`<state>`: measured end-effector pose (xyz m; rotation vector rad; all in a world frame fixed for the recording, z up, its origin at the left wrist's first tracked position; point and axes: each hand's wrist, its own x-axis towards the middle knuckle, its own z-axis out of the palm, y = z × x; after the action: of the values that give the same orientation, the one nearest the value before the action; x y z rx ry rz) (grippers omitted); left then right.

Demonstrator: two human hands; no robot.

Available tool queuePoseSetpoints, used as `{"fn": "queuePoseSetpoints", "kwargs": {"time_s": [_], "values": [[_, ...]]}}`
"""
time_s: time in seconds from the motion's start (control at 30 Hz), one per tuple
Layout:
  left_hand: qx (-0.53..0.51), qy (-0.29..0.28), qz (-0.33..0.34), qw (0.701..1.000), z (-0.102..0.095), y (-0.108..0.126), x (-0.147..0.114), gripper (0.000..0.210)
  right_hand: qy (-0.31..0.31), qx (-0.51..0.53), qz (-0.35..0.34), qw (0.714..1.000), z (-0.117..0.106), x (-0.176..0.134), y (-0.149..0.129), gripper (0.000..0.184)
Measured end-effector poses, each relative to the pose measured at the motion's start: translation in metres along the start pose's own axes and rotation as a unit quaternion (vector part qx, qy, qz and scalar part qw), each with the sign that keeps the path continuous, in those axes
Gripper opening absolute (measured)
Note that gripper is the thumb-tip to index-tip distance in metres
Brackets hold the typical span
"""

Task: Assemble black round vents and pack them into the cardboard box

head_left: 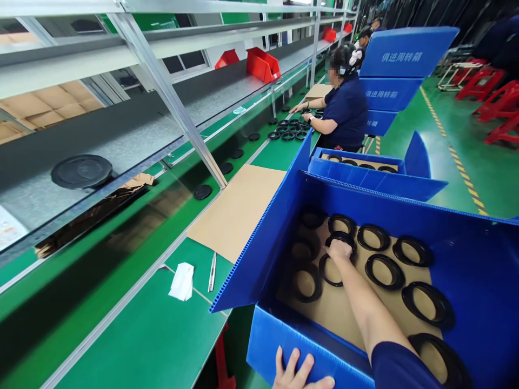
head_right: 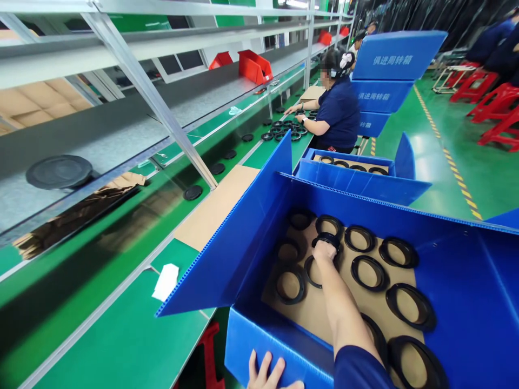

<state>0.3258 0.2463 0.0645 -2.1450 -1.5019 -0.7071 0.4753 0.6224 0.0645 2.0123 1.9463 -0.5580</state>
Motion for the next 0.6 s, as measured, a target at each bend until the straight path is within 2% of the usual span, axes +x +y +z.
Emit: {"fn": "queuePoseSetpoints", "kwargs": {"time_s": [0.07, 0.1, 0.2, 0.27, 0.4, 0.5, 0.6], "values": [[-0.01, 0.037, -0.051, 0.998, 0.007, 0.006, -0.002, 0.043, 0.018, -0.011, -0.014, 1.0, 0.001, -0.002, -0.002, 0.03], [-0.012, 0.033, -0.048, 0.998, 0.008, 0.006, -0.002, 0.042, 0.023, -0.015, -0.022, 0.999, 0.004, -0.004, -0.003, 0.028], [-0.006, -0.03, 0.034, 0.999, 0.001, -0.002, -0.002, 0.042, 0.023, -0.021, -0.057, 0.998, 0.016, -0.016, -0.01, 0.029], [-0.002, -0.054, 0.061, 0.997, -0.008, -0.01, 0.001, 0.045, 0.013, -0.023, -0.089, 0.996, 0.025, -0.028, -0.015, 0.032], [-0.015, -0.112, 0.084, 0.99, -0.025, -0.018, 0.015, 0.059, 0.021, -0.022, -0.141, 0.99, 0.037, -0.062, -0.011, 0.044], [-0.021, -0.143, 0.083, 0.986, -0.033, -0.017, 0.025, 0.063, 0.045, -0.022, -0.142, 0.989, 0.041, -0.09, 0.0, 0.056], [-0.031, -0.153, 0.072, 0.985, -0.037, -0.016, 0.027, 0.064, 0.017, -0.014, -0.143, 0.989, 0.046, -0.106, 0.002, 0.076]]}}
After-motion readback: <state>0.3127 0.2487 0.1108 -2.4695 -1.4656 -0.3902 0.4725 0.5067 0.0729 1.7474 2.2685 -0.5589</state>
